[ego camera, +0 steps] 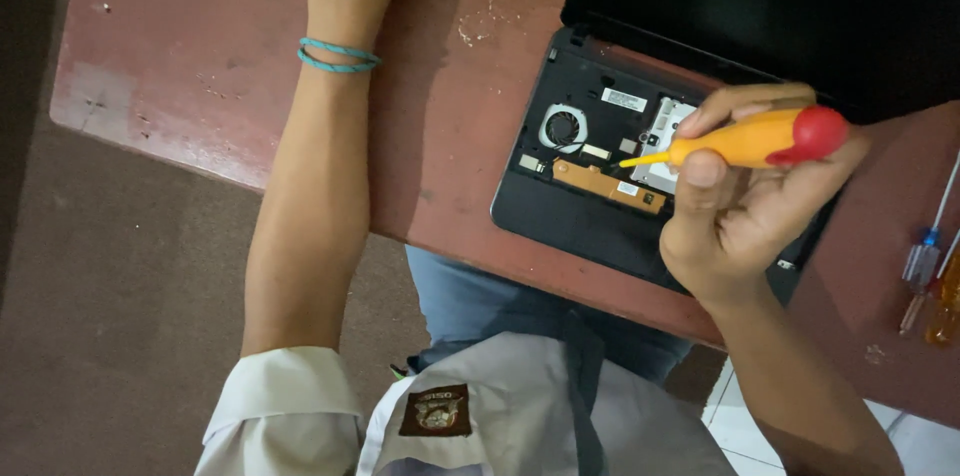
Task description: Securing internal components and the hard drive of a laptop using a screwdriver and manual cable adjustment.
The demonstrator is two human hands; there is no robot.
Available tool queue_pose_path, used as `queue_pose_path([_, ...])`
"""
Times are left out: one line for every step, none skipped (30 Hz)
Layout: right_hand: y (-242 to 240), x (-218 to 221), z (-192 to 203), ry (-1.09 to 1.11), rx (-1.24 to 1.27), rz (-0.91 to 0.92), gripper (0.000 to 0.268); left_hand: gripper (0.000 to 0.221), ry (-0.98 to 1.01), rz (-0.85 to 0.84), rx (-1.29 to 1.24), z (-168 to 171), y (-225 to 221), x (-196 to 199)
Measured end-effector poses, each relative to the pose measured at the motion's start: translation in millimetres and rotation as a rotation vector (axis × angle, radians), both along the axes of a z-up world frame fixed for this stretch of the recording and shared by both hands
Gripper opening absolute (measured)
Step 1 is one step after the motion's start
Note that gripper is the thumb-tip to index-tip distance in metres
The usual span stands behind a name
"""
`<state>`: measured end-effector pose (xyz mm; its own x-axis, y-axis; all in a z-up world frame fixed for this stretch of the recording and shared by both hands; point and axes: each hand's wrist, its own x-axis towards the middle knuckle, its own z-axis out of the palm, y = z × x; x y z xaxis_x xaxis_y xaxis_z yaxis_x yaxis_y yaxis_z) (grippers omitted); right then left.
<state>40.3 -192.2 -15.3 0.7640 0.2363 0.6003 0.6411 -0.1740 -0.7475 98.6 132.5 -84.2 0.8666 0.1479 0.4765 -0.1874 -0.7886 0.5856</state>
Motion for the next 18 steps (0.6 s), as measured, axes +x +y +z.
queue_pose_path([0.2, 0.5, 0.9, -0.002, 0.0, 0.0, 0.03, 0.026, 0.001, 0.009, -0.001, 1.7, 0.6, -0.5])
queue_pose_path([0.5, 0.7, 2.0, 0.014, 0.008, 0.002, 0.029, 0.028, 0.003, 0.018, -0.002, 3.7, 1.3, -1.3])
queue_pose_path([1.0, 0.9, 3.4, 0.026, 0.016, 0.005, 0.028, 0.029, 0.002, 0.028, -0.002, 6.4, 2.4, -2.3])
queue_pose_path([1.2, 1.3, 3.9, 0.022, 0.017, 0.005, 0.028, 0.031, 0.001, 0.038, -0.002, 9.2, 3.1, -3.9])
queue_pose_path([1.3, 1.8, 4.4, 0.025, 0.023, -0.009, 0.03, 0.033, 0.0, 0.049, -0.002, 12.2, 3.8, -5.7])
queue_pose_path([1.4, 2.3, 4.9, 0.027, 0.029, -0.022, 0.031, 0.035, 0.0, 0.059, -0.002, 15.3, 4.4, -7.4])
queue_pose_path([0.9, 2.8, 4.7, 0.024, 0.031, -0.022, 0.031, 0.037, 0.0, 0.069, -0.001, 18.6, 4.5, -9.3])
queue_pose_path([0.0, 3.4, 4.6, 0.017, 0.037, -0.02, 0.03, 0.039, -0.001, 0.079, 0.0, 21.9, 4.3, -11.1])
queue_pose_path([-1.2, 3.7, 4.3, 0.01, 0.043, -0.021, 0.03, 0.04, -0.002, 0.087, 0.002, 25.4, 3.7, -12.4])
queue_pose_path([-0.9, 4.4, 5.4, 0.006, 0.046, -0.023, 0.03, 0.042, -0.003, 0.094, 0.003, 28.5, 2.5, -14.1])
queue_pose_path([-1.3, 5.2, 6.7, 0.021, 0.07, 0.027, 0.029, 0.044, -0.004, 0.097, 0.004, 32.4, -0.1, -14.0])
queue_pose_path([-1.9, 6.3, 7.9, 0.035, 0.094, 0.076, 0.029, 0.046, -0.005, 0.101, 0.005, 37.8, -3.0, -9.3])
queue_pose_path([-0.5, 5.2, 13.6, 0.029, 0.095, 0.067, 0.029, 0.046, -0.011, 0.091, 0.007, 53.9, -26.2, -33.5])
queue_pose_path([1.4, 4.3, 18.9, 0.033, 0.103, 0.074, 0.024, 0.042, 0.03, 0.142, -0.19, 69.3, -48.6, -58.0])
queue_pose_path([2.7, 2.9, 24.1, 0.041, 0.105, 0.08, 0.021, 0.04, 0.082, 0.188, -0.392, 83.0, -71.1, -83.7])
queue_pose_path([-0.8, -3.7, 25.3, 0.038, 0.102, 0.071, 0.021, 0.04, 0.082, 0.178, -0.395, 70.8, -87.0, -98.2])
queue_pose_path([-3.7, -9.1, 26.5, 0.059, 0.098, 0.055, 0.017, 0.029, 0.032, 0.159, -0.657, 57.6, -102.9, -114.0])
queue_pose_path([-5.1, -14.8, 27.1, 0.08, 0.094, 0.039, 0.019, 0.024, -0.018, 0.137, -0.918, 43.9, -117.4, -130.0])
